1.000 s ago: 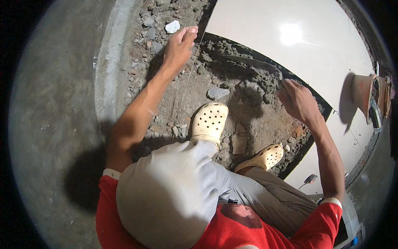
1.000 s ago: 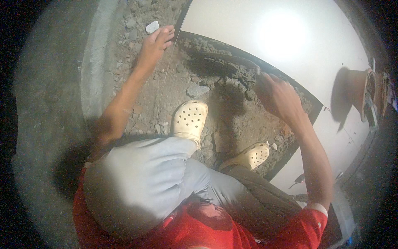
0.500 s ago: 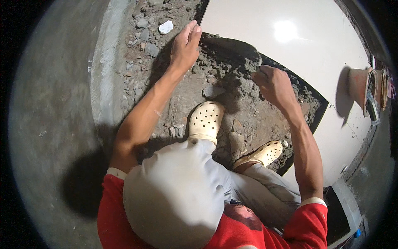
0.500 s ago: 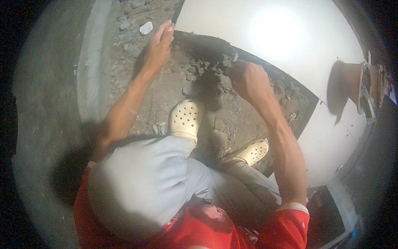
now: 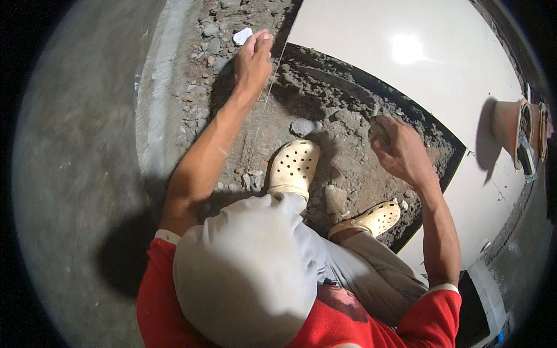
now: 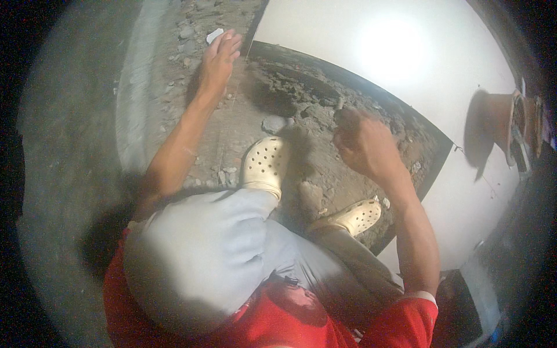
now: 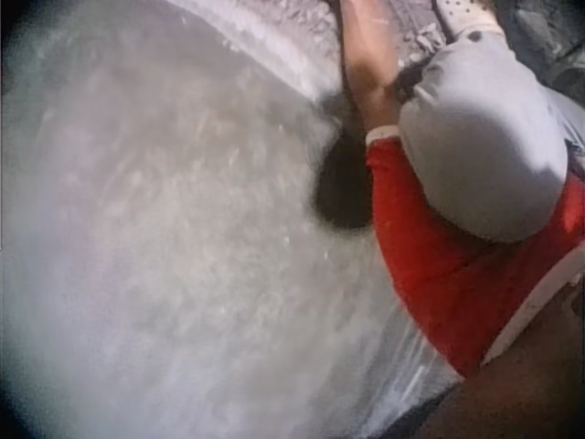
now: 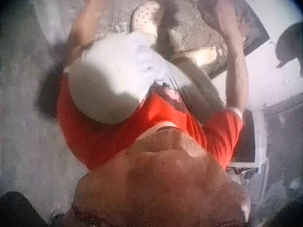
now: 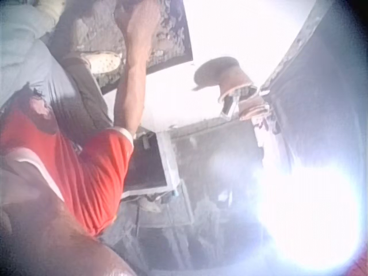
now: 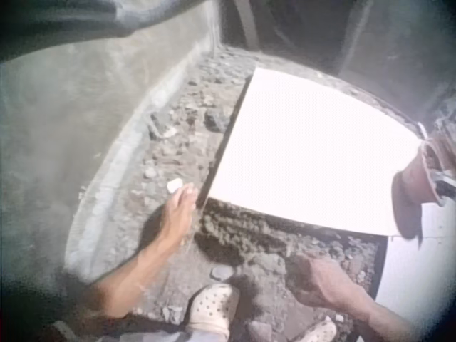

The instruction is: The person spreads cement on the floor using a trowel, places a large white tile, and secures it with spacers. They then use a rubber mallet to tap the tile into place, ensuring it is level and properly set.

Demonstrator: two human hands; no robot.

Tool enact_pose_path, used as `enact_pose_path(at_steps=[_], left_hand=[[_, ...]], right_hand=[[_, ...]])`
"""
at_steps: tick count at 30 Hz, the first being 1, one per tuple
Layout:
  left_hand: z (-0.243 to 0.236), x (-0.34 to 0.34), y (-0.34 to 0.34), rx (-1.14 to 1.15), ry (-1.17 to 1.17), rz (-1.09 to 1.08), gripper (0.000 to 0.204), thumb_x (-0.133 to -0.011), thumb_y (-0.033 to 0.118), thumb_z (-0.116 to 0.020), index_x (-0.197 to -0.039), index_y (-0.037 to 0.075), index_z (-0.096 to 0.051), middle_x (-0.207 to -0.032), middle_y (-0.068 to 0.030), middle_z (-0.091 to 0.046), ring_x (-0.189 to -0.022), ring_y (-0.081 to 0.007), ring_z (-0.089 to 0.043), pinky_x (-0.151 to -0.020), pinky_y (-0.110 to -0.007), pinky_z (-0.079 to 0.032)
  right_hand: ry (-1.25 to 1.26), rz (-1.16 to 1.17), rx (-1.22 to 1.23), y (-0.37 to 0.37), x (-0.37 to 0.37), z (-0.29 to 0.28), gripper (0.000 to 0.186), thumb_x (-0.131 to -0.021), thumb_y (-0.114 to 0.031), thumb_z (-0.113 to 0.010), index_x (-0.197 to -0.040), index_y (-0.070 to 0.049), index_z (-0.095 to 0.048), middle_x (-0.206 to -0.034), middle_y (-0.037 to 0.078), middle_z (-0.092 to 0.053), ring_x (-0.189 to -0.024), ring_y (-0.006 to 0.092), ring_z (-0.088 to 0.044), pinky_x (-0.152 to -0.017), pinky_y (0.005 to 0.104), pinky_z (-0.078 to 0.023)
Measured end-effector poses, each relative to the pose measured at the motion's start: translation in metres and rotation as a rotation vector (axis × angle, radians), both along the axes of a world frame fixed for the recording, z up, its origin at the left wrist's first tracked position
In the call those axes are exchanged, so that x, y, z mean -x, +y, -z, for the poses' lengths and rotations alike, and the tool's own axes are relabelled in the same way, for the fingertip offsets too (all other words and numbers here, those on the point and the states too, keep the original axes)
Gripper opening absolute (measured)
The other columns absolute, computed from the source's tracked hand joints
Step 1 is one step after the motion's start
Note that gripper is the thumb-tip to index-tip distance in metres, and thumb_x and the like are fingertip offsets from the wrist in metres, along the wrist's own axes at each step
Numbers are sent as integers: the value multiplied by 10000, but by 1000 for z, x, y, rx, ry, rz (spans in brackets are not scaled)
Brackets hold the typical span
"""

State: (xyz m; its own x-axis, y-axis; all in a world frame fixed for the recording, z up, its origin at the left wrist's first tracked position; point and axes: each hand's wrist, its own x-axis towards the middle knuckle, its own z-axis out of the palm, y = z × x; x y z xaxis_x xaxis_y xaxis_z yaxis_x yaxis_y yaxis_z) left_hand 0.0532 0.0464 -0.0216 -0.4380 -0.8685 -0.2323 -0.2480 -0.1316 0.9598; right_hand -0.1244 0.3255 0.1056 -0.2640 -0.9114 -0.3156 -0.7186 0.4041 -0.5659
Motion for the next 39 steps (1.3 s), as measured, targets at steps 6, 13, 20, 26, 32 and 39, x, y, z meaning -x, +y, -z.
enact_pose_path(at_steps=[6, 13, 20, 26, 32, 39], left_hand=[[0, -6, 0, -50, 111, 173, 562, -1111, 410, -487, -1461, -27, -533, -1394, -195, -656, -1308, -254, -620, -1057, -372, -498], [-6, 3, 0, 5, 93, 260, 675, -1117, 441, -427, -1535, -89, -405, -1538, -296, -494, -1475, -347, -457, -1229, -437, -365], [2, 7, 1, 181, -12, 267, 615, -1113, 433, -449, -1462, -71, -508, -1423, -246, -613, -1348, -313, -578, -1137, -405, -438], [14, 13, 4, 192, 119, 158, 504, -1102, 383, -499, -1357, -30, -634, -1240, -197, -737, -1162, -296, -693, -996, -384, -514], [4, 10, -5, 100, 23, 287, 595, -1124, 387, -454, -1493, -79, -470, -1426, -264, -609, -1361, -315, -578, -1179, -405, -426], [-2, 11, 1, 218, -68, 241, 589, -1106, 395, -463, -1479, -59, -505, -1447, -232, -611, -1357, -303, -582, -1170, -403, -432]], right_hand=[[-217, -25, -214, -28, -16, -1, 272, -968, -224, -677, -988, 28, -578, -726, 170, -618, -675, 353, -624, -669, 487, -484], [-531, 369, -186, -64, -36, 18, 382, -1001, -337, -684, -1034, 39, -623, -722, 63, -605, -578, 127, -607, -514, 320, -500], [-612, 596, -115, -44, -53, 24, 447, -991, -271, -682, -1222, 110, -642, -792, 127, -686, -579, 163, -635, -535, 333, -514], [-619, 613, -113, -26, -58, 31, 558, -978, -305, -704, -1313, 129, -600, -861, 166, -709, -616, 171, -660, -564, 334, -530], [-378, 280, -127, 16, -28, 13, 305, -1030, -280, -627, -1088, 19, -608, -802, 39, -604, -613, 117, -592, -543, 307, -500], [-251, 179, -85, 16, 35, -8, 341, -992, -278, -588, -1126, 34, -611, -996, 265, -687, -927, 423, -680, -850, 508, -514]])
